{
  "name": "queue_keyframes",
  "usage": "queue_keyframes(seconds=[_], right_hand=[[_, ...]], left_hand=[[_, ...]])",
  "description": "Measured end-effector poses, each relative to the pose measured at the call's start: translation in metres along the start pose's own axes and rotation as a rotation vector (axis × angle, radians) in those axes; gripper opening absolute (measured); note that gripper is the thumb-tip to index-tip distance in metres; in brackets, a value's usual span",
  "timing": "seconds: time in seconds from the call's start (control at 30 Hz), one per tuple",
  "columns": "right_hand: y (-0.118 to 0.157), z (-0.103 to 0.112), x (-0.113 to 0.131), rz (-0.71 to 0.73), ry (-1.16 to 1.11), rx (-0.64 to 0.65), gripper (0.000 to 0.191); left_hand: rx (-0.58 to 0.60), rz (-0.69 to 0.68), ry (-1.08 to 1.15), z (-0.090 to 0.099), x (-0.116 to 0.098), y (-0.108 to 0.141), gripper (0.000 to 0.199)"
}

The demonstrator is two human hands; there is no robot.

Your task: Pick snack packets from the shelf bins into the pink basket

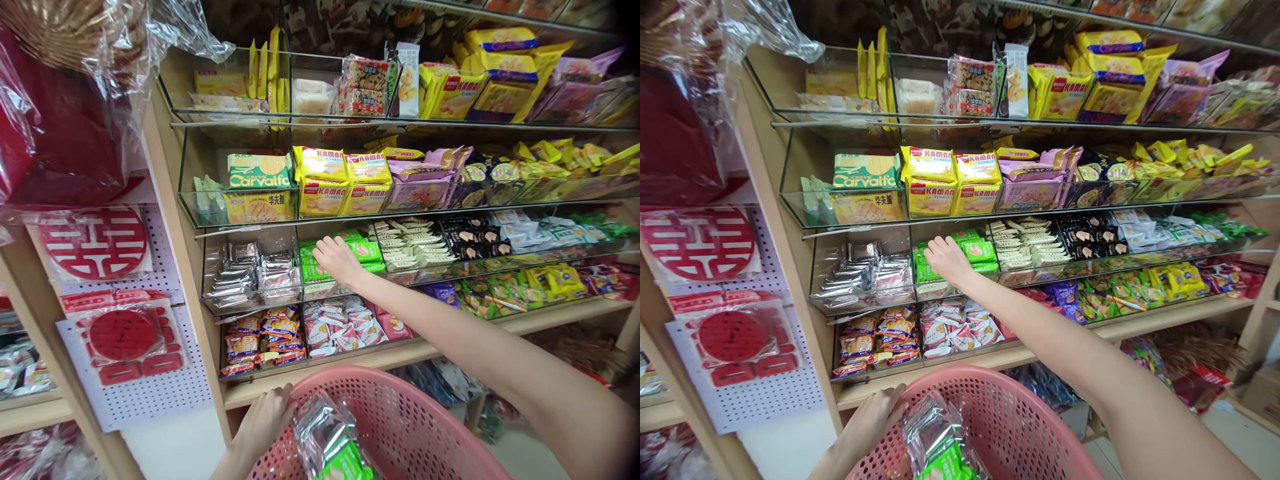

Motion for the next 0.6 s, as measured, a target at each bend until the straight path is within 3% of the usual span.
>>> queue_keyframes(seconds=[0.17,0.6], right_hand=[[0.016,0.001,0.003,0.011,-0.049,0.000,0.007],[0.012,0.004,-0.003,-0.176,-0.267,0.249,0.017]], left_hand=[[0.005,-0.016,0.006,0.000,-0.001,0.000,0.024],[0.001,-0.018,0.007,-0.002,-0.001,0.000,0.026]])
Point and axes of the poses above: each hand's wrist, its own y-axis away from the middle knuckle, its own z-axis out of the back of the hand, x = y × z, the point moved 4 cm from there along -y, towards the middle knuckle, and after that the axes turned 10 degrees about y, right-handed, at the moved point
